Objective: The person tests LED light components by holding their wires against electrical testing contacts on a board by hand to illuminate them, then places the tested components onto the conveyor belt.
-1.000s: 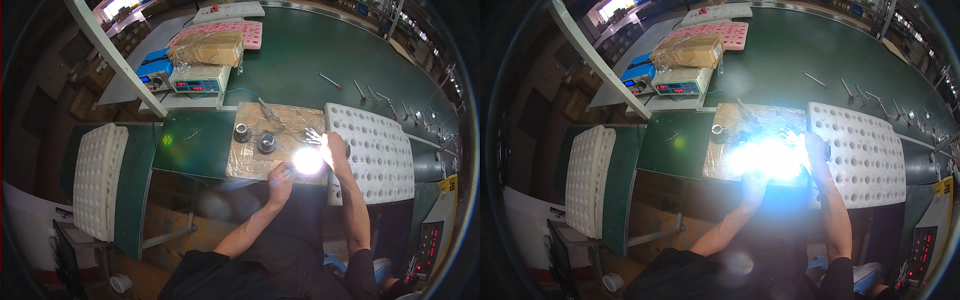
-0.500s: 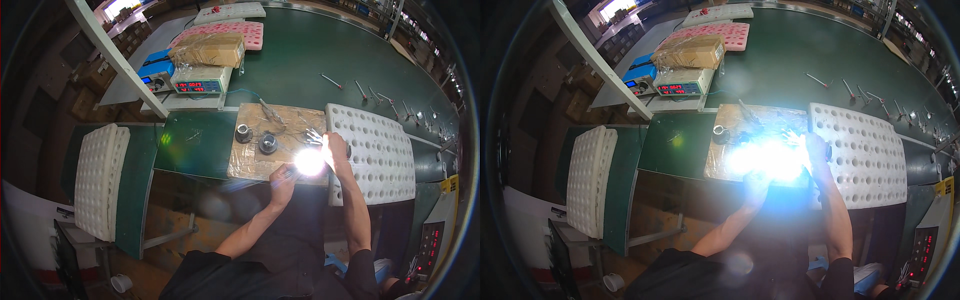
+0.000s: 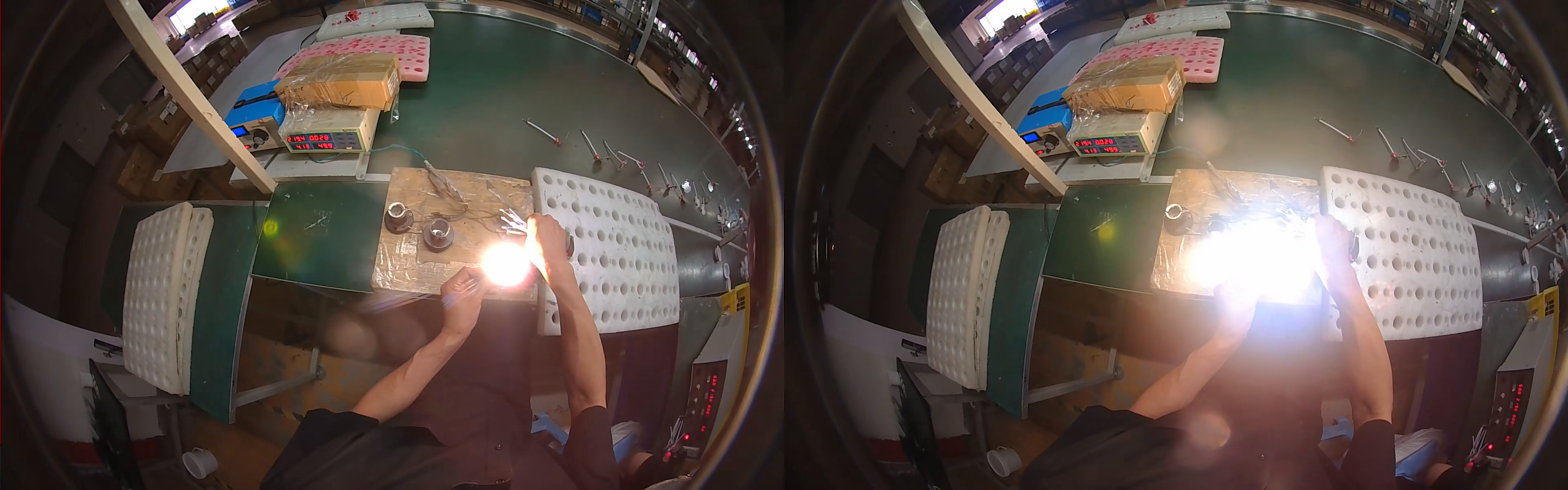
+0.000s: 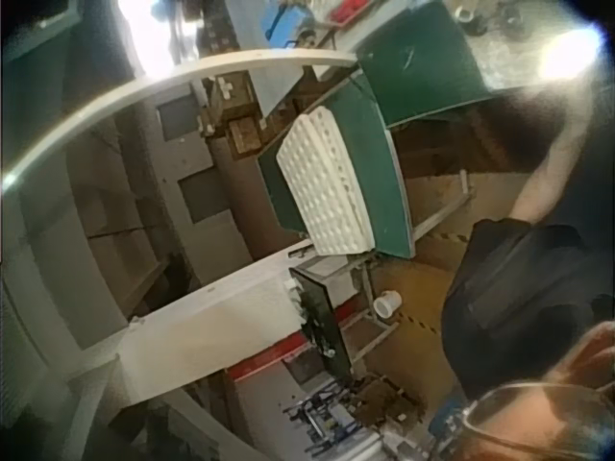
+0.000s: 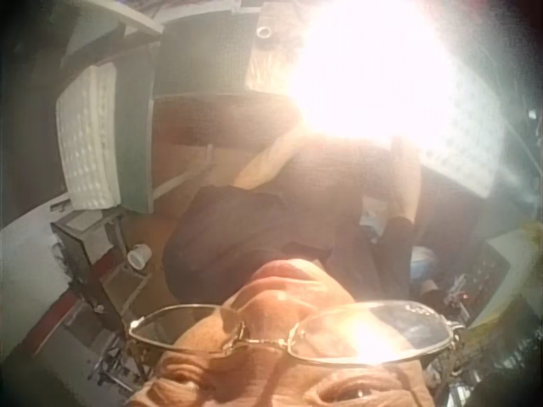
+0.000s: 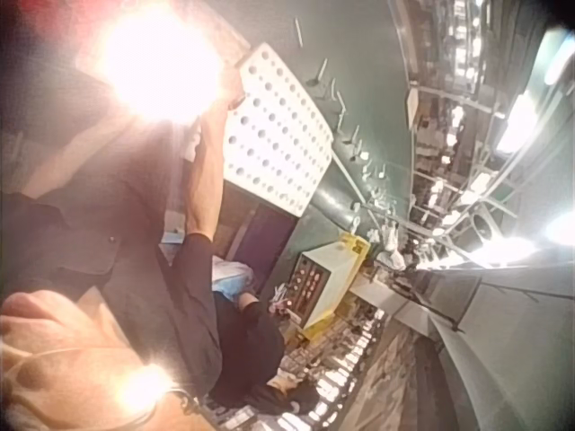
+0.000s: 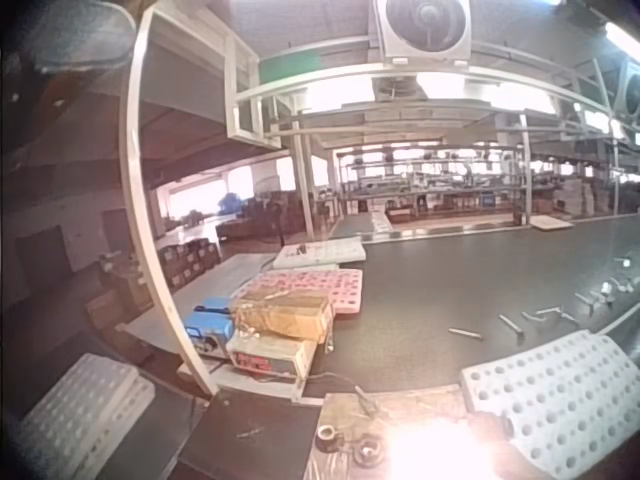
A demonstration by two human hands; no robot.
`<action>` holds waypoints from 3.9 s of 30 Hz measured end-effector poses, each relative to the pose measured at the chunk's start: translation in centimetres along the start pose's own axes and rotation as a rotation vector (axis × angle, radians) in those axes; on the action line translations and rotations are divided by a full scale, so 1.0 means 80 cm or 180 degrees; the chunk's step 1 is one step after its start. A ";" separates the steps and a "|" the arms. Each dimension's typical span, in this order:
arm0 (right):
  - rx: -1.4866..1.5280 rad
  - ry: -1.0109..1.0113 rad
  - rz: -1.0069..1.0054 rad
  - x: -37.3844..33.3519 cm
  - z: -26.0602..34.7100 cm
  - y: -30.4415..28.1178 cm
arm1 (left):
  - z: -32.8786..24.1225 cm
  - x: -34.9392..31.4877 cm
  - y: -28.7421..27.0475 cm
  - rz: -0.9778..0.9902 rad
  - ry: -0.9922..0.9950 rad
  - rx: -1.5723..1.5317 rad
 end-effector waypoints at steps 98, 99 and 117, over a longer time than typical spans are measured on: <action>0.2655 0.0711 0.0709 -0.093 -0.009 -0.041 | -0.016 0.093 0.088 0.0880 0.0433 0.0647; 0.2730 0.0681 0.0704 -0.094 -0.007 -0.042 | -0.015 0.094 0.088 0.0902 0.0445 0.0684; 0.2670 0.0802 -0.0224 -0.078 -0.018 -0.051 | 0.029 0.057 0.084 0.1340 -0.0363 0.0132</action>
Point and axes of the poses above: each hand's wrist, its own x-axis towards the middle knuckle, its own y-axis out of the palm, z = x × y, the point moved 9 cm from there along x, towards the middle knuckle, and after that the axes turned 4 degrees about x, right-handed, at the moved point
